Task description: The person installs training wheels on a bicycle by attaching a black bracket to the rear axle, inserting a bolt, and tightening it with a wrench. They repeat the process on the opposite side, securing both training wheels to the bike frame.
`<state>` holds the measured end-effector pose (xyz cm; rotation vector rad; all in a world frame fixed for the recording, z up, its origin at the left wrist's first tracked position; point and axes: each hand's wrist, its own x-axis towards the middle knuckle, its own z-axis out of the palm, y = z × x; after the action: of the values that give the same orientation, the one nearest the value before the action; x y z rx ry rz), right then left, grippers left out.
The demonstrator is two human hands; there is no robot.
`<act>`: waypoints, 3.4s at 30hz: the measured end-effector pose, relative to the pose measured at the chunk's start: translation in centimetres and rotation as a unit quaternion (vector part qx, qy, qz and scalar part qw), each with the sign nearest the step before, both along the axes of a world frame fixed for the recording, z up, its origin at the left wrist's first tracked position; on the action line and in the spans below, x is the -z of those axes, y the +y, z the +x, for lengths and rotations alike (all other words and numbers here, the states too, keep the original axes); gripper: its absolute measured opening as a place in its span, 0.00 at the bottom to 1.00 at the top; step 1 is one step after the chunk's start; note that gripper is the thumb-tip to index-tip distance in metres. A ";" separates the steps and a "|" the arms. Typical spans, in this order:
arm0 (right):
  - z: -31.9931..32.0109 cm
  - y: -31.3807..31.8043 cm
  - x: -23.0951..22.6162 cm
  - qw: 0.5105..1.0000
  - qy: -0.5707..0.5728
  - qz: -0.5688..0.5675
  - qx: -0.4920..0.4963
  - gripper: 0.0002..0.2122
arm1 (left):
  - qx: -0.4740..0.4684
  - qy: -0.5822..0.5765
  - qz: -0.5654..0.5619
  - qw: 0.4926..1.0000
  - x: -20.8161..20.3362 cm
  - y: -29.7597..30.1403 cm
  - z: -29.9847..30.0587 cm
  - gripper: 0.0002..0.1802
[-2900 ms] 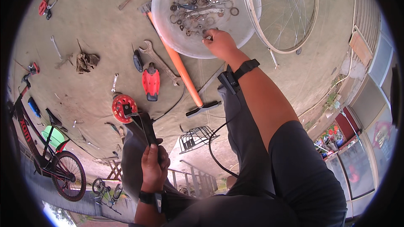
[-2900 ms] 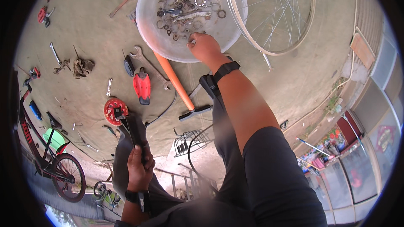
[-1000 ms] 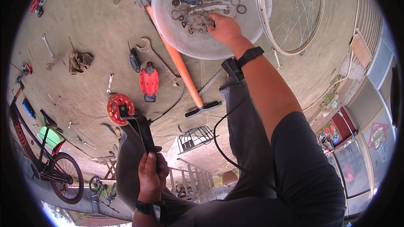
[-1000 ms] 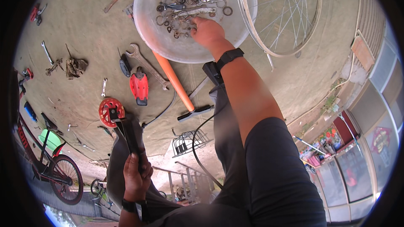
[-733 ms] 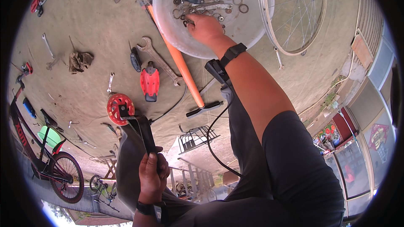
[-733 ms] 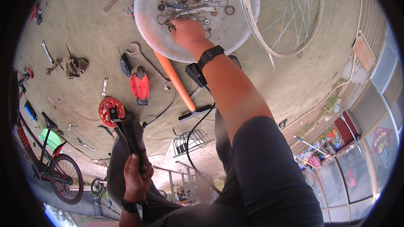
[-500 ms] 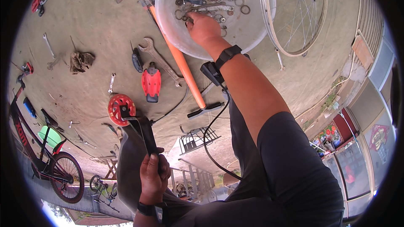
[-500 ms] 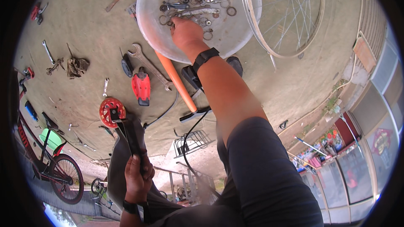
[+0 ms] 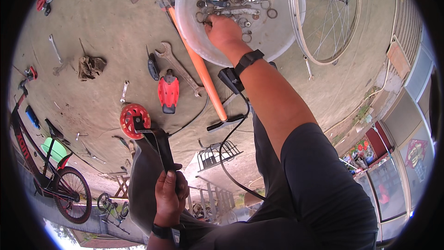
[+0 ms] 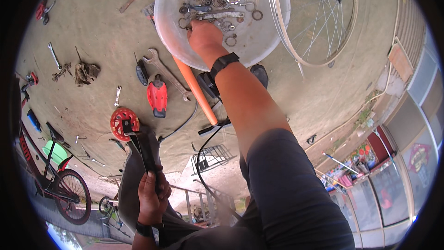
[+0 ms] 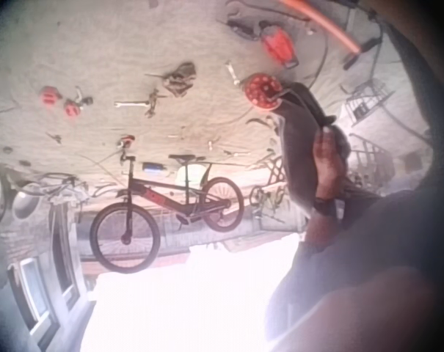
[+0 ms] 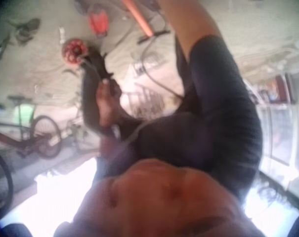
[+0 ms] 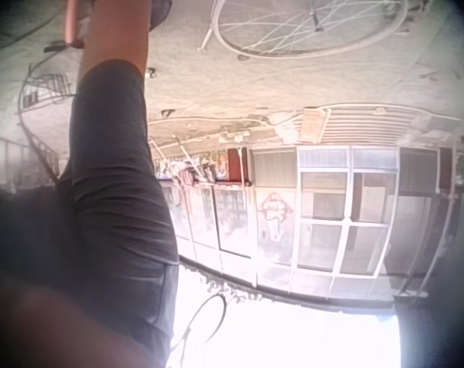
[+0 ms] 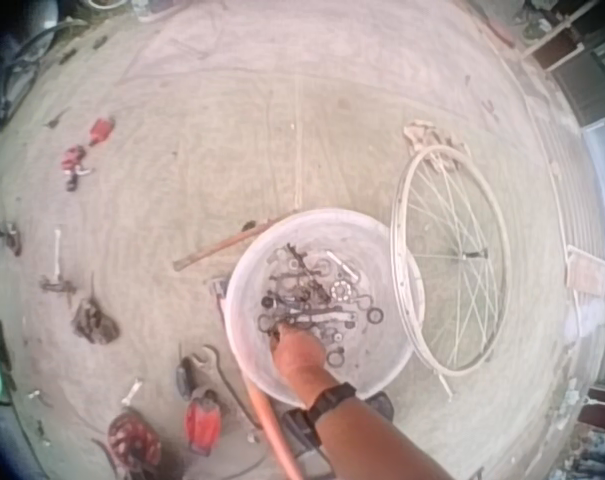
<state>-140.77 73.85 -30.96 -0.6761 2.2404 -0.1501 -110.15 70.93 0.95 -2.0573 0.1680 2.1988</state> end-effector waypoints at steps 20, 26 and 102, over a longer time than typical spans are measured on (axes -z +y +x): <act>1.9 1.0 -14.5 0.772 -0.494 -0.165 0.365 0.07 | -0.067 0.093 -0.013 0.993 -1.3 -1.2 -0.3 0.37; 8.7 -0.2 -32.0 0.737 -0.609 -0.142 0.257 0.05 | -0.138 0.162 -0.039 0.976 -5.2 -2.9 -2.7 0.37; 12.8 -2.2 -59.0 0.748 -0.565 -0.137 0.319 0.06 | -0.106 0.274 -0.303 0.907 -25.7 -6.0 -4.6 0.21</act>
<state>-127.99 71.68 28.01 0.1371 1.1360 -0.9653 -114.71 64.90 26.69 -1.6544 0.8074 3.1270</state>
